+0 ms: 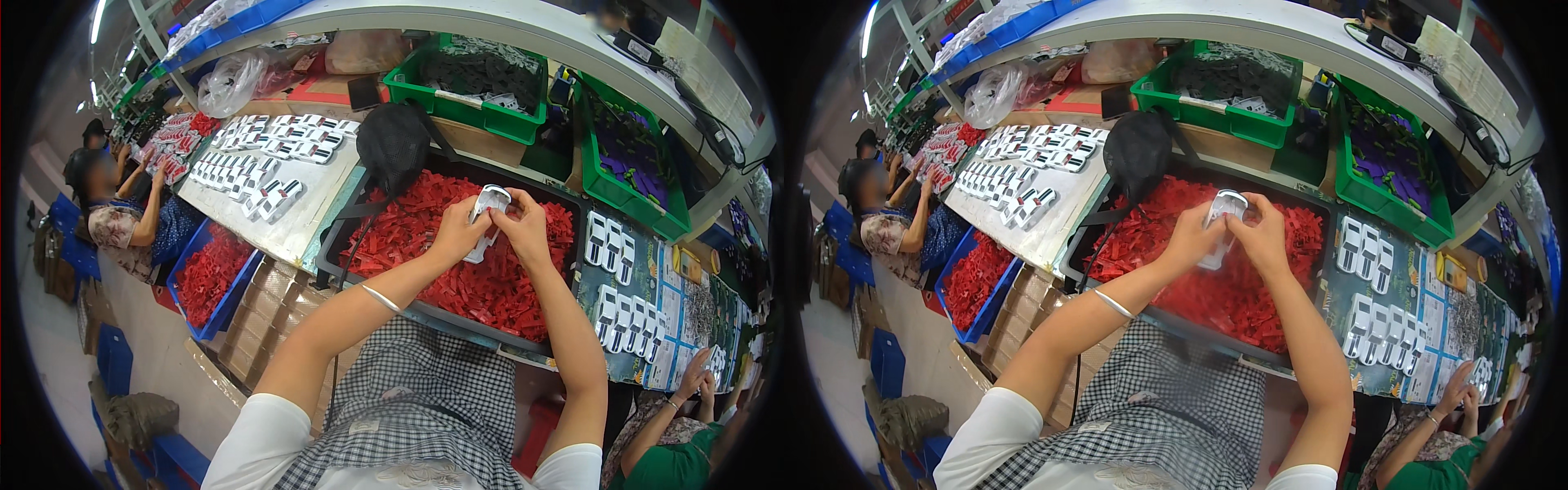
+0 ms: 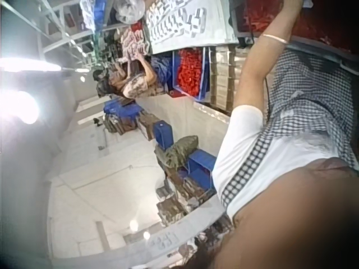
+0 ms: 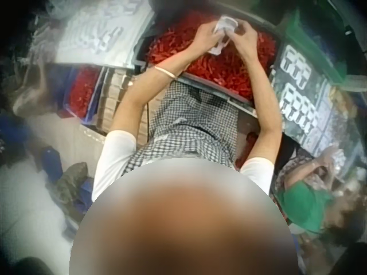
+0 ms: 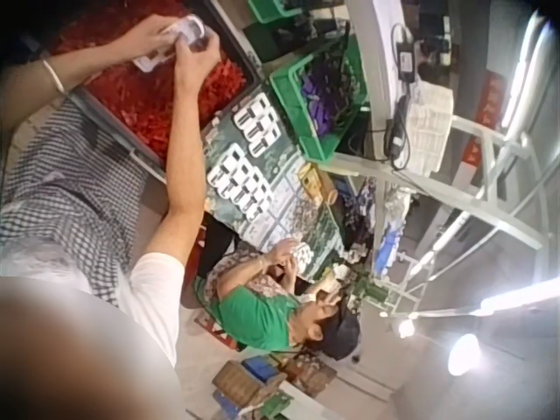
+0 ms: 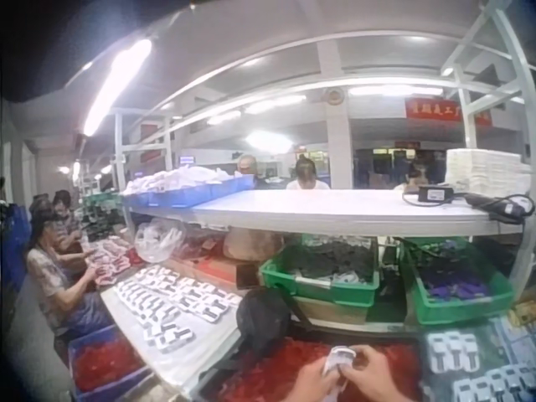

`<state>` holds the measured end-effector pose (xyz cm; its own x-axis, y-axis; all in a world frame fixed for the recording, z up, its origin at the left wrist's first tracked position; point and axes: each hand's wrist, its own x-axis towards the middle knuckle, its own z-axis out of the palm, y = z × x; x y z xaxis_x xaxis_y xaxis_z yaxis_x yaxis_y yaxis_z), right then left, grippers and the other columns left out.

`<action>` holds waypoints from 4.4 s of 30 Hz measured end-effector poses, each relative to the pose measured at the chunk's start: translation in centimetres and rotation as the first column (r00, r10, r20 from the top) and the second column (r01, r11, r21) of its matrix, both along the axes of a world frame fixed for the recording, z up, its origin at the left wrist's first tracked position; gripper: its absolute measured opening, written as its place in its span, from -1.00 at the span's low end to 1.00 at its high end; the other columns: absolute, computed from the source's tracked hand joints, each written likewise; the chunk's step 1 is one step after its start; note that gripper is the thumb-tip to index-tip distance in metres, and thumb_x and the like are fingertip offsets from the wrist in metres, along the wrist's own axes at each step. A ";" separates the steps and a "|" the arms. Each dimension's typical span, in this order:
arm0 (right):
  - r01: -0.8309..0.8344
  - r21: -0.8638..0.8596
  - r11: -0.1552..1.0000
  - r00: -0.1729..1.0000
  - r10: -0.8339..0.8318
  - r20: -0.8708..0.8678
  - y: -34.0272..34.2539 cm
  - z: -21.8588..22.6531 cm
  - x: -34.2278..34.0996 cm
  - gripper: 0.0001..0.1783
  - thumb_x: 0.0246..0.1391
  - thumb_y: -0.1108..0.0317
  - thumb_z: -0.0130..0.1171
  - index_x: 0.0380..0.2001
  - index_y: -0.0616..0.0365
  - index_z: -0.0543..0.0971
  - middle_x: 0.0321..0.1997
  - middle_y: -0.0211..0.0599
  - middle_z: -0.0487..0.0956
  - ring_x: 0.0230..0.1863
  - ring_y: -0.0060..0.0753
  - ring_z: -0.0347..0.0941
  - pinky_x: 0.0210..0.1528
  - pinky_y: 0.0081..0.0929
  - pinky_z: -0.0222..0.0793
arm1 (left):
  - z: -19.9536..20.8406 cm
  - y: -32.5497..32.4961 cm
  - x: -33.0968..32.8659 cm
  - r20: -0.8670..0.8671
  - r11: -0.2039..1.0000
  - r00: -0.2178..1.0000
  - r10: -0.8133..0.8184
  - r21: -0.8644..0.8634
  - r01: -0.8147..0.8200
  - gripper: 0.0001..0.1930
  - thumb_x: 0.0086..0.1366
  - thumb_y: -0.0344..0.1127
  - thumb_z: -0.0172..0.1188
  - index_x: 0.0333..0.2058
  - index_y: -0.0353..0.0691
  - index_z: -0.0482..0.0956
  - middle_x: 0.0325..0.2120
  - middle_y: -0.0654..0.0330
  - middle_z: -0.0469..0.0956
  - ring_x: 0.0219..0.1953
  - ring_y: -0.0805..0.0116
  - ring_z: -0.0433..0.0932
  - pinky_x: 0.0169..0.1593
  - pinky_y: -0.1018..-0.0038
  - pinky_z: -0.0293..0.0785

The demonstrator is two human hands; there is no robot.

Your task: The person assembles toy cars by picking up car shells, inserting small red components from a tray into each shell by hand, and placing the assembled cars on the table.

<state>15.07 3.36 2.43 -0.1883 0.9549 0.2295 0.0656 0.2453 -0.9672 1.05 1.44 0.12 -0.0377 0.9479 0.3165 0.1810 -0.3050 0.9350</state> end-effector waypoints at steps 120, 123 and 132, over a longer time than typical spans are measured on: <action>-0.173 0.550 0.817 0.801 -0.209 0.562 -3.6 4.8 1.8 -0.79 -0.09 0.66 0.02 -0.32 0.28 0.49 -0.36 -0.14 0.44 -0.31 -0.12 0.42 -0.31 -0.40 0.32 | -2.4 2.9 1.9 0.336 0.996 0.940 -0.051 -0.056 0.074 -0.72 0.22 -0.19 0.07 -0.38 -0.33 0.53 -0.51 0.05 0.54 -0.39 0.25 0.55 -0.31 0.34 0.43; -0.177 0.500 0.848 0.790 -0.181 0.586 -2.6 4.4 -1.5 -0.73 -0.16 0.60 0.11 -0.28 0.24 0.51 -0.33 -0.10 0.47 -0.27 -0.10 0.44 -0.20 -0.36 0.36 | -5.4 4.8 0.8 0.484 0.979 0.851 -0.203 0.099 0.177 -0.71 0.36 -0.24 -0.17 -0.29 -0.24 0.52 -0.43 0.18 0.54 -0.33 0.38 0.50 -0.24 0.39 0.45; -0.122 0.722 0.681 0.735 -0.427 0.527 -1.5 0.8 -2.9 -0.72 -0.29 0.53 0.22 -0.36 0.14 0.51 -0.35 -0.27 0.46 -0.24 -0.13 0.35 -0.22 -0.30 0.31 | -2.0 2.5 -1.4 0.685 0.974 0.728 -0.023 -0.148 0.170 -0.73 0.41 -0.20 -0.18 -0.27 -0.21 0.46 -0.38 0.29 0.47 -0.31 0.52 0.40 -0.18 0.52 0.36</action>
